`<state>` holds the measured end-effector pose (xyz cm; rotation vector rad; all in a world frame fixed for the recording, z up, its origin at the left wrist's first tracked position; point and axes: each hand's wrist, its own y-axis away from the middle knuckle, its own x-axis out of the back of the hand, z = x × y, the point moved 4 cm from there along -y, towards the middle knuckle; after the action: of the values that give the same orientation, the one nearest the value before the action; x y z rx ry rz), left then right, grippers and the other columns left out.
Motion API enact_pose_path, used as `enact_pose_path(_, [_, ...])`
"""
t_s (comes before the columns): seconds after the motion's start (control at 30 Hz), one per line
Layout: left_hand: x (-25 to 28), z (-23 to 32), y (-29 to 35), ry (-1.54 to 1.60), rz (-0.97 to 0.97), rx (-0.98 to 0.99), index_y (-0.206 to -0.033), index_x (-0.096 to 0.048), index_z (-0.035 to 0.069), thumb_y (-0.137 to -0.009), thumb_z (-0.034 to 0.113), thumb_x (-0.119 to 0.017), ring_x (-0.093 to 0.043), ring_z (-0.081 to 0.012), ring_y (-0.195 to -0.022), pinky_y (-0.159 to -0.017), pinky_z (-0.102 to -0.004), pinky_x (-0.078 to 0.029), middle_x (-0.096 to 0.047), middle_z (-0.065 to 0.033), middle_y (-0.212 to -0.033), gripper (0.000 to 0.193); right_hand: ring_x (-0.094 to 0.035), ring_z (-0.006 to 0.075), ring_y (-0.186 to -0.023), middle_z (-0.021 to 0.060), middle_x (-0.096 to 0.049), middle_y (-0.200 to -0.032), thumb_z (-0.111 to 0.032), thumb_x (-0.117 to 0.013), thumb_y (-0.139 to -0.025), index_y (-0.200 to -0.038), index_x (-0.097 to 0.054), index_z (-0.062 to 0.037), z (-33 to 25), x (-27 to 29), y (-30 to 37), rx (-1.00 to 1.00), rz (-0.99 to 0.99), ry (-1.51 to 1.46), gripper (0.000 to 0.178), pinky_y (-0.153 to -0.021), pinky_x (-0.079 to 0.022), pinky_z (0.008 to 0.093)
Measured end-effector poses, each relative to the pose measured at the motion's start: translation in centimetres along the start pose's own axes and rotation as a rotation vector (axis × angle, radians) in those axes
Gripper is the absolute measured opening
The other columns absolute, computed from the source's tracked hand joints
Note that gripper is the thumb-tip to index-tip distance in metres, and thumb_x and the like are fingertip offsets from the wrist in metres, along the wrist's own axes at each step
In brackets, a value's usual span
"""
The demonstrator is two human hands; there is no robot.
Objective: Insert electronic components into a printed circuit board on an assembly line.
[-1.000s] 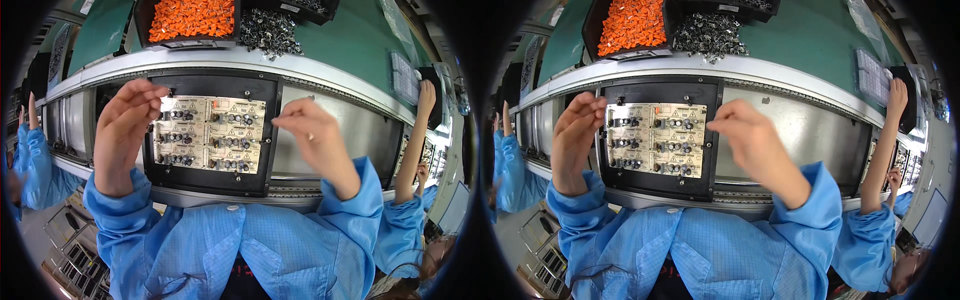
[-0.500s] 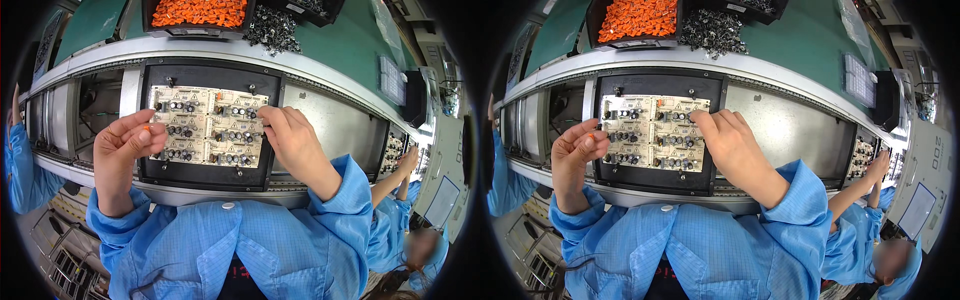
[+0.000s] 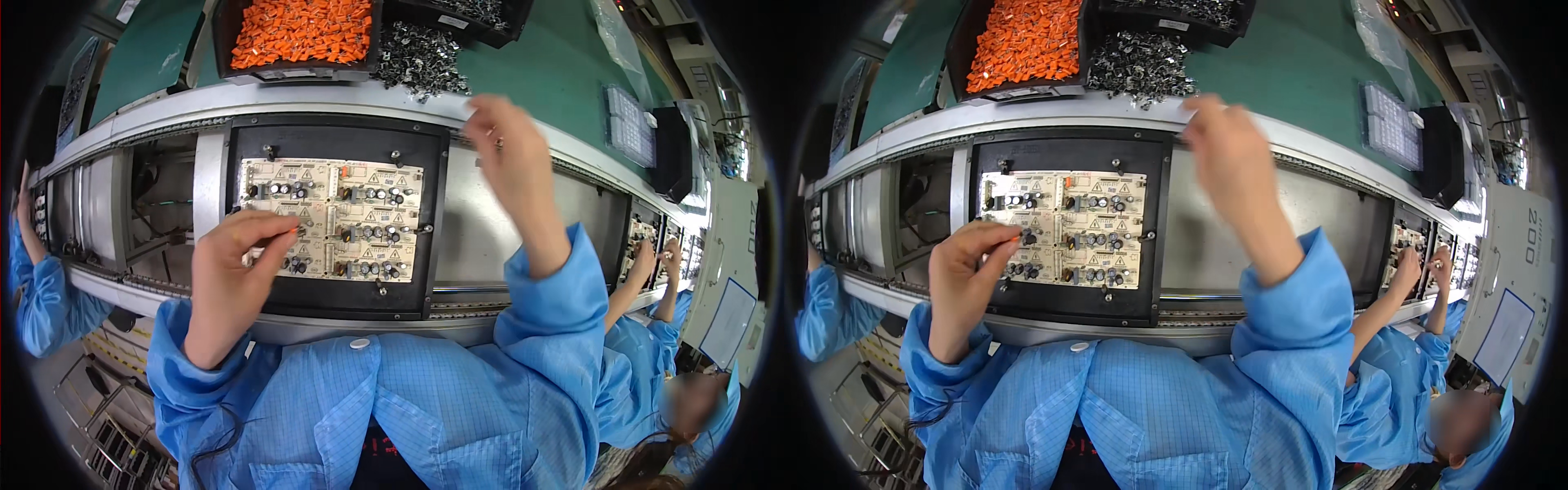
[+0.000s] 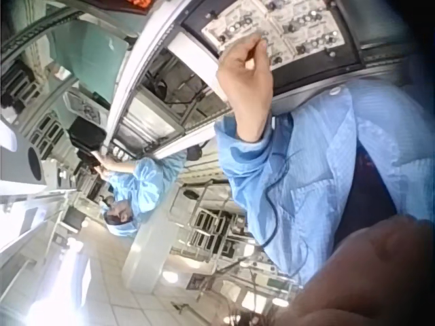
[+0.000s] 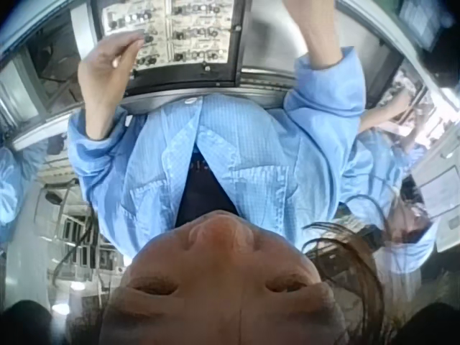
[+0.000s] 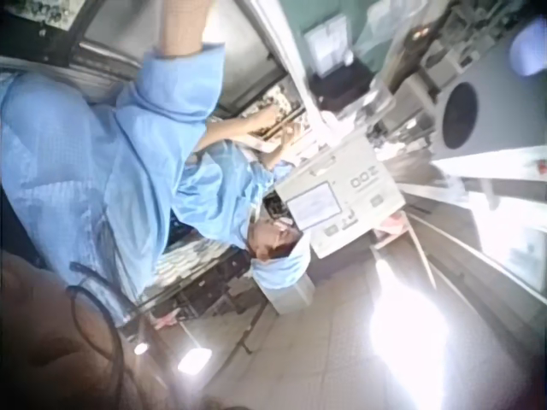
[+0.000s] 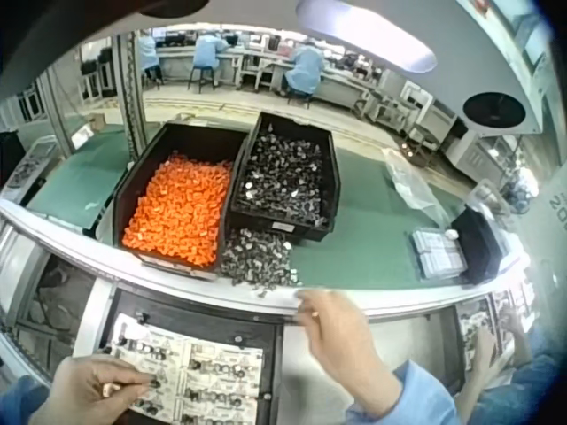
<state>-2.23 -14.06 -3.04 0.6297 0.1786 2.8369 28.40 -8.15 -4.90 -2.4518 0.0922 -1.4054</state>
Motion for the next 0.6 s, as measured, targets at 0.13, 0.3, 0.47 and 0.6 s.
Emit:
enact_pose_path(0.13, [-1.9, 1.9, -1.1, -0.182, -0.053, -0.098, -0.104, -0.068, -0.002, -0.086, -0.002, -0.068, -0.069, -0.0274, -0.084, -0.074, -0.0333, -0.055, -0.068, -0.0167, -0.092, 0.018, -0.067, 0.0188, -0.080, 0.0101, -0.071, -0.095, 0.002, -0.069, -0.083, -0.110, -0.063, -0.0031, 3.7, -0.3, -3.4, 0.012, 0.063, -0.058, 0.028, -0.070, -0.053, 0.0291])
enact_pose_path(0.3, [-3.3, 2.2, -1.9, -0.403, -0.090, -0.291, -0.098, -0.065, -0.002, -0.085, -0.003, -0.068, -0.066, -0.0244, -0.076, -0.065, -0.0322, -0.055, -0.064, -0.0130, -0.086, 0.013, -0.065, 0.0144, -0.080, 0.0076, -0.071, -0.094, 0.001, -0.069, -0.083, -0.109, -0.064, -0.0020, 3.3, -0.5, -4.9, -0.084, 0.023, -0.115, 0.026, -0.070, -0.052, 0.0268])
enact_pose_path(0.47, [-4.3, 2.2, -2.5, -0.453, -0.165, -0.323, -0.096, -0.062, -0.001, -0.085, 0.001, -0.065, -0.061, -0.0360, -0.087, -0.076, -0.0426, -0.051, -0.063, -0.0187, -0.089, 0.012, -0.065, 0.0110, -0.081, 0.0056, -0.070, -0.093, -0.002, -0.068, -0.086, -0.109, -0.066, -0.0006, 3.6, 0.3, -5.2, -0.181, -0.031, -0.128, 0.022, -0.073, -0.052, 0.0247])
enact_pose_path(0.6, [-4.9, 3.0, -2.9, -0.566, -0.206, -0.413, -0.093, -0.062, -0.004, -0.087, 0.002, -0.063, -0.060, -0.0356, -0.089, -0.079, -0.0419, -0.051, -0.063, -0.0190, -0.090, 0.009, -0.065, 0.0093, -0.083, 0.0037, -0.069, -0.093, -0.005, -0.068, -0.089, -0.110, -0.067, 0.0012, 4.2, 1.5, -5.0, -0.272, -0.032, -0.279, 0.022, -0.075, -0.052, 0.0231])
